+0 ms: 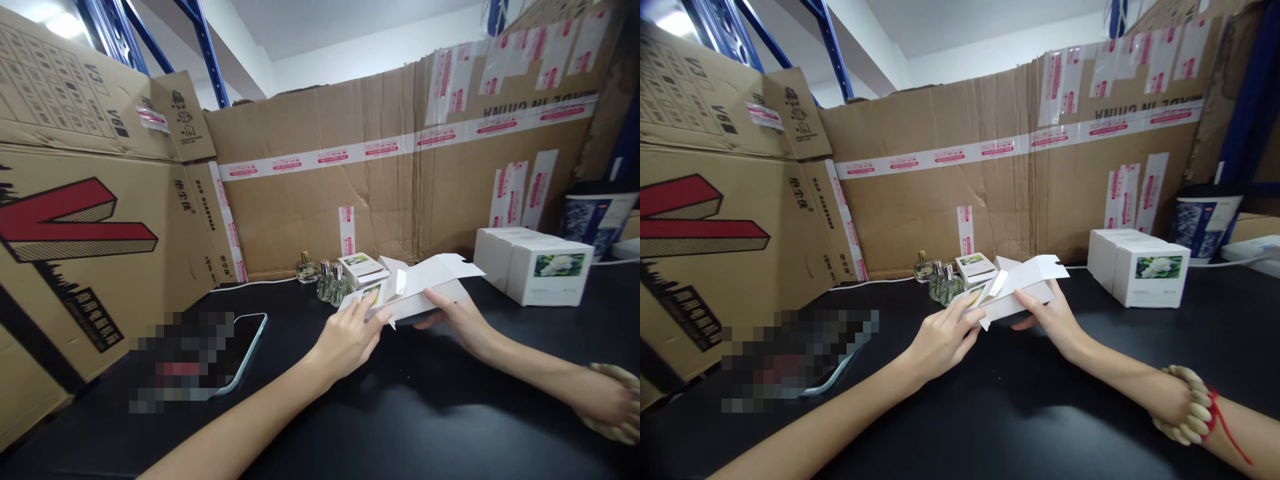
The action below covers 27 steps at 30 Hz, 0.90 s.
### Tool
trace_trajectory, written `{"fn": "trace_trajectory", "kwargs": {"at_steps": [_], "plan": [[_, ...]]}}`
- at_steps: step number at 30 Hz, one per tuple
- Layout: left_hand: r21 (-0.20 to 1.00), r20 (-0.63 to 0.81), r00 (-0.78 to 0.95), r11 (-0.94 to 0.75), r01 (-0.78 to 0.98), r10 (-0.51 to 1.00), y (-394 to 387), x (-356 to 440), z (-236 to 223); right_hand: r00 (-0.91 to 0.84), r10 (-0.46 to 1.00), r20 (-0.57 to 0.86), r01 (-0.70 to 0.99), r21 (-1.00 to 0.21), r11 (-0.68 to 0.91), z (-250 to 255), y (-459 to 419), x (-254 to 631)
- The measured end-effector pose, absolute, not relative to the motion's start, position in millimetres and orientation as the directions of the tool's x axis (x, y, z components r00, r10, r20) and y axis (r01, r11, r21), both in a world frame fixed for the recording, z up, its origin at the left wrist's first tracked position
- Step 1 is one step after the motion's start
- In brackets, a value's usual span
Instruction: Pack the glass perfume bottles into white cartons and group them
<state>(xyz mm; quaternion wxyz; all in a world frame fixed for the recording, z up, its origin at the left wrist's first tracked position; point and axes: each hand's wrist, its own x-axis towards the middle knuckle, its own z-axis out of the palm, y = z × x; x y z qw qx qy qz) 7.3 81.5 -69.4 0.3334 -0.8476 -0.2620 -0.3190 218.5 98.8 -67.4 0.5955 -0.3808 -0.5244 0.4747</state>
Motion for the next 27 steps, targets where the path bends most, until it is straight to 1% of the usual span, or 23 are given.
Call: {"fn": "trace_trajectory", "kwargs": {"at_steps": [4,9,15,18,20,22,24,25,27], "plan": [[-0.343,0.751,0.621,-0.672,0.657,0.223,81,8,-70,-0.022,0.962,0.270,-0.159,-0.951,0.264,-69,100,220],[-0.308,0.755,0.608,-0.686,0.659,0.245,81,7,-71,-0.053,0.949,0.311,-0.127,-0.945,0.303,-69,100,219],[-0.287,0.771,0.596,-0.711,0.642,0.227,79,7,-68,-0.039,0.927,0.372,-0.020,-0.928,0.372,-67,99,218],[-0.241,0.784,0.575,-0.738,0.630,0.234,77,9,-68,-0.117,0.890,0.441,0.058,-0.892,0.449,-71,99,218],[-0.150,0.804,0.533,-0.776,0.612,0.265,76,10,-70,-0.160,0.871,0.465,0.112,-0.868,0.484,-76,101,218],[-0.005,0.829,0.457,-0.812,0.584,0.323,75,12,-73,-0.181,0.858,0.481,0.154,-0.848,0.508,-79,102,218],[0.201,0.833,0.366,-0.844,0.498,0.414,74,14,-76,-0.190,0.813,0.551,0.179,-0.794,0.580,-79,103,218],[0.327,0.816,0.325,-0.845,0.423,0.478,74,15,-77,-0.193,0.776,0.601,0.187,-0.754,0.630,-78,104,218],[0.563,0.739,0.282,-0.791,0.241,0.612,73,18,-78,-0.170,0.707,0.686,0.200,-0.679,0.707,-76,104,218]]}}
